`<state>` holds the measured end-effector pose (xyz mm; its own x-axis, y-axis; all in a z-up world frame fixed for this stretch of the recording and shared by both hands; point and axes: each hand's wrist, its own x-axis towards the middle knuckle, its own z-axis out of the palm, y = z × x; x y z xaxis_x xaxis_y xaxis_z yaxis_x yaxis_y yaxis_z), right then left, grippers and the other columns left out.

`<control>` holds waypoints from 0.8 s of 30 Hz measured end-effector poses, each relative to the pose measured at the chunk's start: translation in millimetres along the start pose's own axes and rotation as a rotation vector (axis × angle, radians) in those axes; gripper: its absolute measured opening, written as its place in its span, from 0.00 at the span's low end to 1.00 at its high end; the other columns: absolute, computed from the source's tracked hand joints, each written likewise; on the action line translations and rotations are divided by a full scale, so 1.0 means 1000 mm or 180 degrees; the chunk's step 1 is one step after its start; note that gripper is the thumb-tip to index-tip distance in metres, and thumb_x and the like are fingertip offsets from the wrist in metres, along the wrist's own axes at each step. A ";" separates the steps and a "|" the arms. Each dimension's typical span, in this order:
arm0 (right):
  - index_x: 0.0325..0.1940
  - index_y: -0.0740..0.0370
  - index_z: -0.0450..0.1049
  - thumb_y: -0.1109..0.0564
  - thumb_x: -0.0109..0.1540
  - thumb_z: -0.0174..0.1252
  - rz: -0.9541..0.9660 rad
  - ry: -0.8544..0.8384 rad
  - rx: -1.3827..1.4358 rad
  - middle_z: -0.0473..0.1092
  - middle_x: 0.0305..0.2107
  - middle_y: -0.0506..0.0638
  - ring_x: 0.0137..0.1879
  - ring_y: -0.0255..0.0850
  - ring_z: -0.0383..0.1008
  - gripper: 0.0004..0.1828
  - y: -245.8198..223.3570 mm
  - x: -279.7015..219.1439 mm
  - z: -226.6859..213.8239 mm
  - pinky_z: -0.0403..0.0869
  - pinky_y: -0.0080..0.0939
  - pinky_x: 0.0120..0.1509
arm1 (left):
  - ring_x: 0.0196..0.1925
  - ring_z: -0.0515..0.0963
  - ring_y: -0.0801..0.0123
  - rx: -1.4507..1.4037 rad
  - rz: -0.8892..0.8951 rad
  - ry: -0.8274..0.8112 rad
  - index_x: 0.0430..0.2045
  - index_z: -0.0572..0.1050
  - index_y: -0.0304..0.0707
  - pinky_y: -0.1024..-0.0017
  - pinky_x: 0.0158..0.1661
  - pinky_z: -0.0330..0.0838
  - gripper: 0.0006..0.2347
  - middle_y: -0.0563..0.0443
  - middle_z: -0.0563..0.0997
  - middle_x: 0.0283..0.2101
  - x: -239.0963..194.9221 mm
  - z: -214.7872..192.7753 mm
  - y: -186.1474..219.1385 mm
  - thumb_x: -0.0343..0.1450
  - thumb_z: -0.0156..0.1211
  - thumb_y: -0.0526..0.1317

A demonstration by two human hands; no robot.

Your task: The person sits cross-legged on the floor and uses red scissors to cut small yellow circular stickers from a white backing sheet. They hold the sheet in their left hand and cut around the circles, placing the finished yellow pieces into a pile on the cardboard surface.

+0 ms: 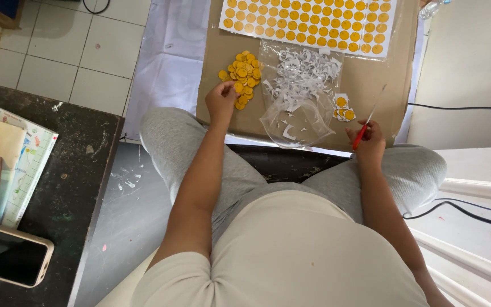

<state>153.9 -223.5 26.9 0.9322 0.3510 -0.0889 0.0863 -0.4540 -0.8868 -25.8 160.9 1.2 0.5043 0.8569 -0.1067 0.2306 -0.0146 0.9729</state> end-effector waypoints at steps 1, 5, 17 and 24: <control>0.59 0.66 0.71 0.57 0.64 0.76 0.0002 -0.0002 0.0001 0.73 0.32 0.57 0.34 0.44 0.75 0.25 0.005 0.003 0.003 0.75 0.41 0.42 | 0.38 0.88 0.64 0.0002 -0.0002 0.0001 0.43 0.82 0.31 0.70 0.37 0.84 0.09 0.42 0.82 0.37 0.005 0.001 -0.004 0.72 0.59 0.31; 0.59 0.62 0.73 0.55 0.63 0.77 0.0030 -0.0033 -0.0151 0.74 0.32 0.56 0.33 0.43 0.75 0.25 0.015 0.009 0.007 0.74 0.40 0.42 | 0.41 0.88 0.65 0.0162 0.0073 -0.0020 0.48 0.80 0.32 0.69 0.40 0.84 0.11 0.41 0.81 0.43 0.008 0.001 0.004 0.74 0.55 0.32; 0.64 0.60 0.70 0.53 0.60 0.78 0.0225 0.0485 -0.1116 0.76 0.48 0.63 0.58 0.62 0.76 0.33 -0.010 0.014 0.018 0.73 0.58 0.63 | 0.40 0.84 0.59 0.0579 0.0746 0.0242 0.43 0.80 0.37 0.65 0.40 0.80 0.08 0.45 0.78 0.40 -0.007 0.008 0.013 0.74 0.54 0.32; 0.65 0.56 0.66 0.59 0.60 0.74 0.0202 0.0382 -0.1315 0.75 0.50 0.63 0.58 0.65 0.75 0.33 -0.025 0.019 0.023 0.74 0.64 0.64 | 0.44 0.82 0.61 0.0942 0.1588 -0.0237 0.43 0.79 0.41 0.65 0.46 0.78 0.07 0.51 0.78 0.39 -0.057 0.028 0.041 0.75 0.57 0.31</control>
<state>161.8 -186.4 37.4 0.9723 0.2252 -0.0624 0.1383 -0.7699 -0.6231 -21.5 97.1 41.5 0.6663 0.6710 0.3252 0.1674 -0.5596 0.8117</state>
